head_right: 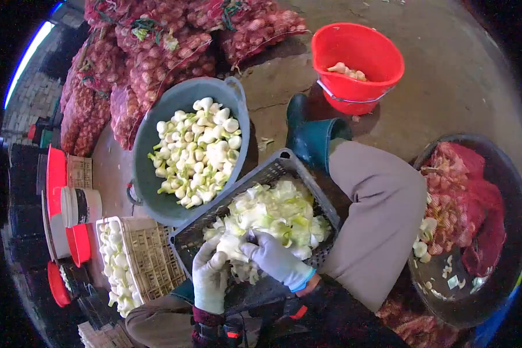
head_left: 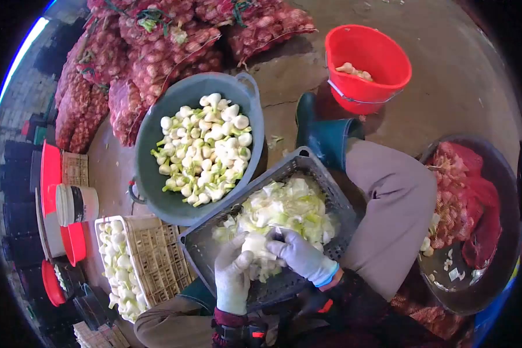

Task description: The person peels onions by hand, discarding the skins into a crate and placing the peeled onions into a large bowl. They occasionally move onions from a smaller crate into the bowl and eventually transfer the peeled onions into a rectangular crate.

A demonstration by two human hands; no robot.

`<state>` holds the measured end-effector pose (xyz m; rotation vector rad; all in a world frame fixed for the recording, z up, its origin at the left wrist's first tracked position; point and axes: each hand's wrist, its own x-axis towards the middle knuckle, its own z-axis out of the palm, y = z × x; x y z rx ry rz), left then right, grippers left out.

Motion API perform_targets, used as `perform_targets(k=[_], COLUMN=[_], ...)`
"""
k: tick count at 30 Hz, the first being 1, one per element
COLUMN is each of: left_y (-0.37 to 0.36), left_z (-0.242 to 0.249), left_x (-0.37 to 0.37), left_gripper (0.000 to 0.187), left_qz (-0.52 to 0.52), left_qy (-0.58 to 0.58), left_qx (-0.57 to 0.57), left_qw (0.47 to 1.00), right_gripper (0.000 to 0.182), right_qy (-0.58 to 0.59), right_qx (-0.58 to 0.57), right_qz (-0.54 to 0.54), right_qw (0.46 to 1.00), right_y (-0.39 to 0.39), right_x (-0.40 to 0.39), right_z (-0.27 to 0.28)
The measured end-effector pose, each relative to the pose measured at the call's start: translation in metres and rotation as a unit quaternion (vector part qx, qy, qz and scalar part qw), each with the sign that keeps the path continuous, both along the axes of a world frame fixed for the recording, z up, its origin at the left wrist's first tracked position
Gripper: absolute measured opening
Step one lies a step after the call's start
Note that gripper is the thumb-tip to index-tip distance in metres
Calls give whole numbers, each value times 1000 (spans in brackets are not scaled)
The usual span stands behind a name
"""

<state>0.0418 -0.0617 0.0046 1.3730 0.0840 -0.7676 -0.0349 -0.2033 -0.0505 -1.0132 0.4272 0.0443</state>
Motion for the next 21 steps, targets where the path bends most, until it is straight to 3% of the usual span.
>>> perform_targets(k=[1,2,3,5,6,7,8,9,11,13,14,15,16,19,21], left_y=[-1,0,1,5,13,8,0,-4,6,7,8,11,12,12,16], left_z=[-5,-10,-15,-26,-36,-33,-23,-12,-15,-17,-18,-20,-22,-27,-40], left_x=[0,0,1,0,2,3,6,7,12,14,16,15,13,11,7], left_gripper=[59,59,59,63,67,67,68,69,56,45,43,43,44,55,60], left_qz=[23,47,50,89,31,34,40,48,-40,-68,-39,-35,-9,23,50], left_qy=[26,53,57,98,95,99,43,-14,2,58,74,79,117,173,190], left_qx=[-46,-91,-90,-92,-19,-21,-9,4,93,142,96,97,47,-45,-138], left_qw=[998,993,993,987,995,994,998,999,995,986,992,991,992,984,971], right_gripper=[20,17,17,16,16,15,15,15,14,13,13,12,12,22,24], right_qy=[65,43,47,164,170,92,4,4,-42,-87,-27,45,61,76,82], right_qx=[148,216,217,327,326,56,-218,-219,-441,-480,-264,-28,-57,240,262], right_qz=[17,-23,-21,-116,-116,-78,-31,-27,4,-36,-5,27,24,-31,-45], right_qw=[987,975,975,923,923,991,975,975,896,872,964,998,996,967,960], right_y=[-3,1,2,-1,2,6,8,10,8,9,3,1,3,-4,-6], right_x=[1,3,6,16,15,13,12,9,12,17,19,16,10,10,11], right_z=[3,-1,0,22,13,-2,-8,-8,1,-1,13,19,0,9,11])
